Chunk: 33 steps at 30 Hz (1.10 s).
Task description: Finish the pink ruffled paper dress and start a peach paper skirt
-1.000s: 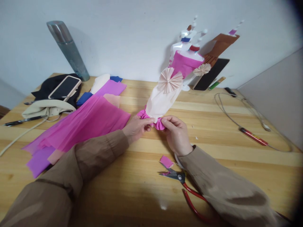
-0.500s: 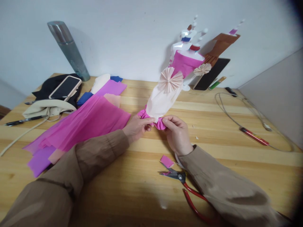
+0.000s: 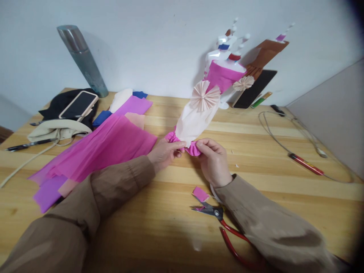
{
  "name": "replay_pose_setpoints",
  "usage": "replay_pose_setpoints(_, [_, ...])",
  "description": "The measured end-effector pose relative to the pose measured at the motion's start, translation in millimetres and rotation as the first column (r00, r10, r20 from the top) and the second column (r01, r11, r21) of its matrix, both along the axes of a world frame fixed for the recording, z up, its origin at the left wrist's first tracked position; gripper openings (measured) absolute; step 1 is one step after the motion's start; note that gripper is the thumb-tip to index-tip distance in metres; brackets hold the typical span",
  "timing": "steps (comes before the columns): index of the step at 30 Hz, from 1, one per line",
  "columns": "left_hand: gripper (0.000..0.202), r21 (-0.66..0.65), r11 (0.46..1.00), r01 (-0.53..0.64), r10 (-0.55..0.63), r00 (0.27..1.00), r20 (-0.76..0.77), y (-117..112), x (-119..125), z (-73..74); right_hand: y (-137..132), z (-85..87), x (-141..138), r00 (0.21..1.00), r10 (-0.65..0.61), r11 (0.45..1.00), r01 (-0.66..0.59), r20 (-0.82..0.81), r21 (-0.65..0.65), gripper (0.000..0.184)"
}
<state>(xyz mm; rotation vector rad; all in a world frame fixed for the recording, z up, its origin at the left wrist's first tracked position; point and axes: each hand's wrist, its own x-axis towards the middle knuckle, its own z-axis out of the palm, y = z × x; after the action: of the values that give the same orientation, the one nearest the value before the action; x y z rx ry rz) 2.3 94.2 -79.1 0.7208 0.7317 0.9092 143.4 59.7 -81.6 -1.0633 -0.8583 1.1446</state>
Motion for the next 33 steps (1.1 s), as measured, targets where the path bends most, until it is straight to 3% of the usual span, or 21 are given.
replay_pose_setpoints(33, [0.031, -0.015, 1.0, -0.004, 0.004, 1.0, 0.016, 0.6, 0.3, 0.7, 1.2, 0.2, -0.8, 0.99, -0.072, 0.997, 0.071, -0.125, -0.013, 0.018])
